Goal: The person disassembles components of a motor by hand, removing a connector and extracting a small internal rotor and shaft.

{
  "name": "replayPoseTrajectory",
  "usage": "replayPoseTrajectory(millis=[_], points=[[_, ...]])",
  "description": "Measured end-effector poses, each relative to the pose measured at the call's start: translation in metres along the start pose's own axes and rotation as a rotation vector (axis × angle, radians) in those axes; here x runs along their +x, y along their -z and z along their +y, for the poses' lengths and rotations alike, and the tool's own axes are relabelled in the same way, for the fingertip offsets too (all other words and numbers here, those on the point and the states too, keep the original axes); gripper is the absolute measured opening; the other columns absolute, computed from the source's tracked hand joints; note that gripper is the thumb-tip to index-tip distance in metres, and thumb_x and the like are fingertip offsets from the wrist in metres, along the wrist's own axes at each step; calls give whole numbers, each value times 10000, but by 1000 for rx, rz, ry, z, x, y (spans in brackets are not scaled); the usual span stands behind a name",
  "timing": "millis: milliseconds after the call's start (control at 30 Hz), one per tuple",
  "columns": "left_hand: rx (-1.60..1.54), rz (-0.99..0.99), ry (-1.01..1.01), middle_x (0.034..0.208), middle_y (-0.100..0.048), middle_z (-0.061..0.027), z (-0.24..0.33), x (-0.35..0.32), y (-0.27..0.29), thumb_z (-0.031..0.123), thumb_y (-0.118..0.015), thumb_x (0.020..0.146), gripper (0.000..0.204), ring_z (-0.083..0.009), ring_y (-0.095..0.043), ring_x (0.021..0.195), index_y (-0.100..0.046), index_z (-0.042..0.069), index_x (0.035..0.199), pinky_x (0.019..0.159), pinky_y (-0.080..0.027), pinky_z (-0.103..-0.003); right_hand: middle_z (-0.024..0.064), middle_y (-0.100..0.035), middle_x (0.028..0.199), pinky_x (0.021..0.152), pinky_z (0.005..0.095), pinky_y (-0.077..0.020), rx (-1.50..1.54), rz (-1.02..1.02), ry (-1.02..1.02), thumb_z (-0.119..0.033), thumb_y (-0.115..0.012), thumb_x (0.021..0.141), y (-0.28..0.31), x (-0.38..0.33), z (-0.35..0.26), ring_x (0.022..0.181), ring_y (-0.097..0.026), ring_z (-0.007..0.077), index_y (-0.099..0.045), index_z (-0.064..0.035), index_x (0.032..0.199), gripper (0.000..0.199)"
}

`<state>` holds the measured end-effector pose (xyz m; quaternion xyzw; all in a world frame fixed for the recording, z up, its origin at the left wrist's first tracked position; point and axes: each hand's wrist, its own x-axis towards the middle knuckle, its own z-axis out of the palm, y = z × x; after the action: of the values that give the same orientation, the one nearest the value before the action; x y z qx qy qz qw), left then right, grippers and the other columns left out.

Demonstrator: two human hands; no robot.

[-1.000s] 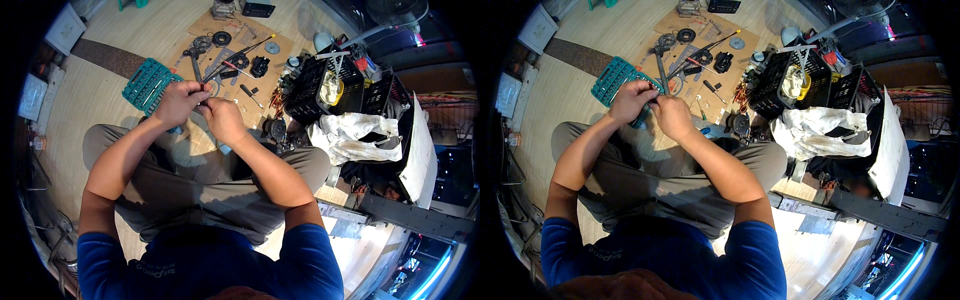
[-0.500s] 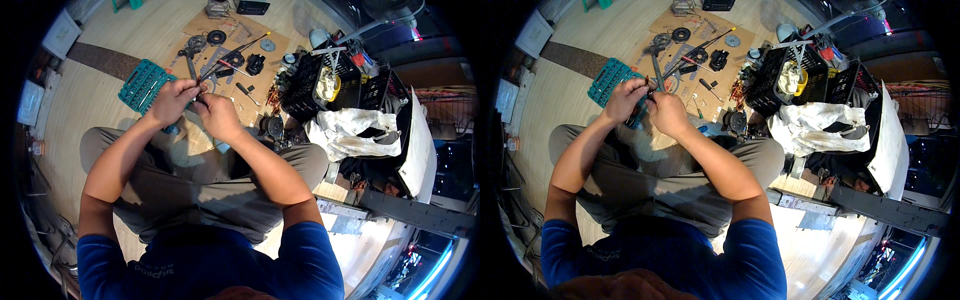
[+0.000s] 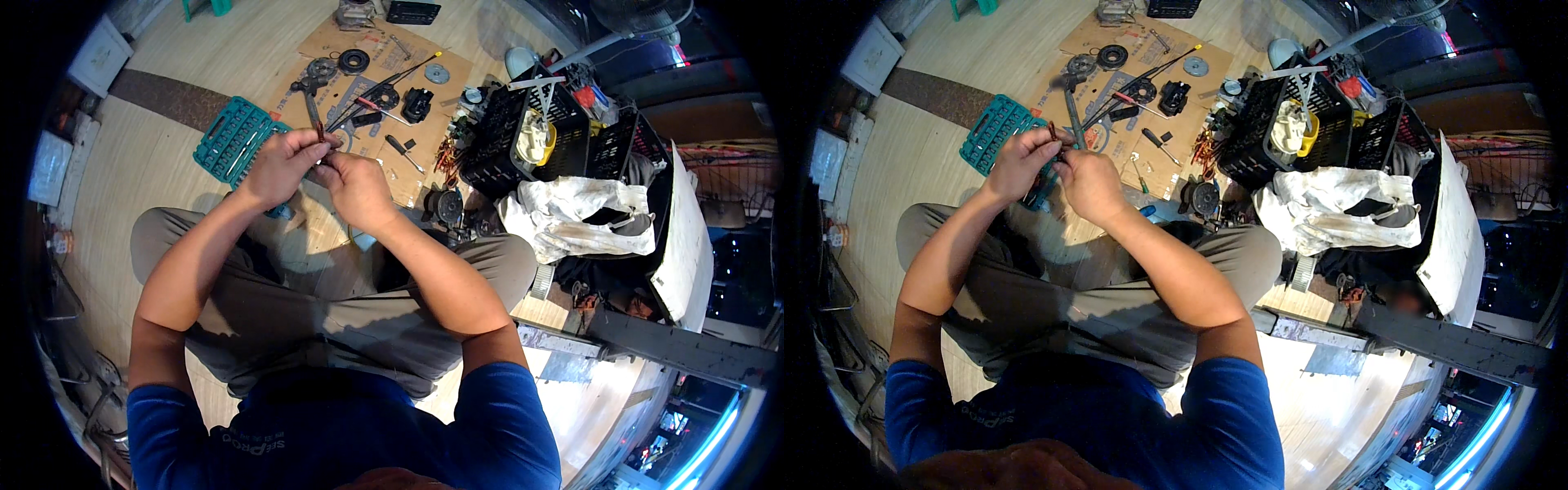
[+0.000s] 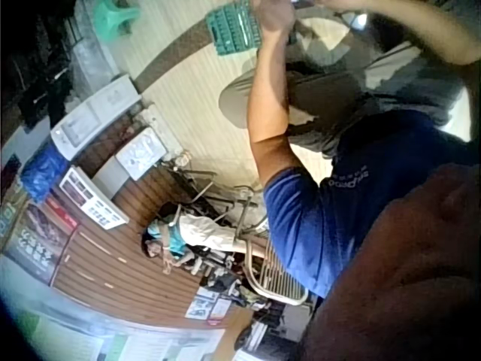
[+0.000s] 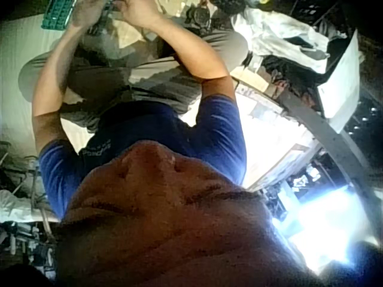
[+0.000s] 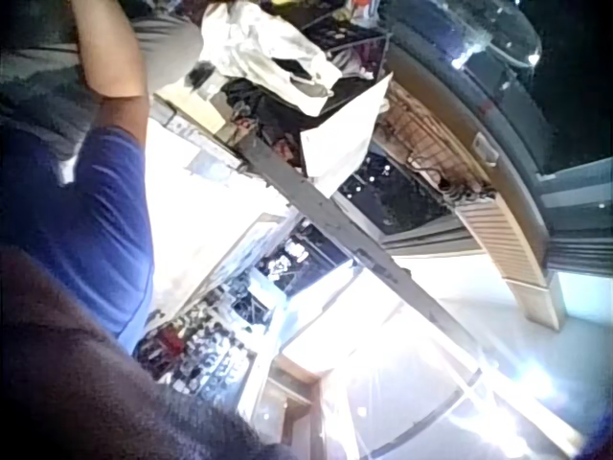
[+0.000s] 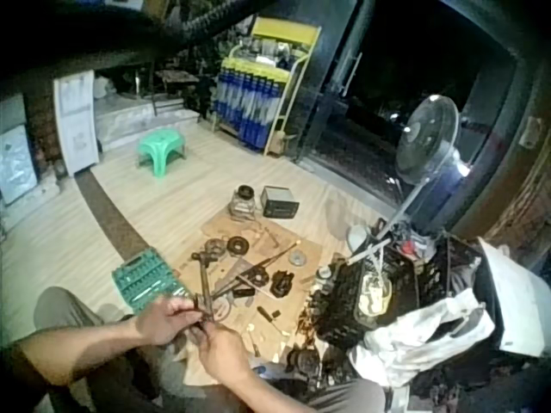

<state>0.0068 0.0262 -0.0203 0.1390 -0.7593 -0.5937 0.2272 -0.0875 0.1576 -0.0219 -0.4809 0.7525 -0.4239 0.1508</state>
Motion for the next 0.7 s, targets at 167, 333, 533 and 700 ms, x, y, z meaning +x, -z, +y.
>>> replayPoseTrajectory(millis=[167, 333, 533, 700], points=[[205, -63, 152, 815, -696, -105, 5, -1, 5, 180, -648, 873, 205, -123, -635, 720, -693, -5, 949, 665, -494, -278, 227, -642, 802, 676, 434, -508, -27, -31, -13, -147, -672, 817, 0, -1, 4, 765, -639, 391, -675, -3, 891, 162], [336, 44, 19, 767, -676, -142, -3, -5, -2, 158, -679, 834, 165, -181, -655, 686, -695, 10, 906, 641, -499, -295, 231, -640, 785, 671, 449, -511, -114, -24, 21, -150, -664, 821, -2, -3, -2, 750, -638, 398, -648, 22, 839, 174], [331, 111, 151, 739, -663, -131, 0, -4, -7, 160, -705, 820, 182, -149, -628, 651, -681, -11, 879, 620, -492, -292, 224, -649, 832, 701, 476, -509, -186, -29, 17, -130, -626, 819, -8, -6, 0, 768, -633, 405, -627, 30, 841, 162], [21, 96, 31, 669, -637, -102, -4, -1, -10, 177, -671, 857, 190, -103, -568, 598, -670, -13, 848, 573, -468, -286, 240, -633, 798, 695, 481, -501, 10, -40, 15, -129, -625, 825, -2, -1, 0, 761, -623, 418, -634, 17, 829, 146]])
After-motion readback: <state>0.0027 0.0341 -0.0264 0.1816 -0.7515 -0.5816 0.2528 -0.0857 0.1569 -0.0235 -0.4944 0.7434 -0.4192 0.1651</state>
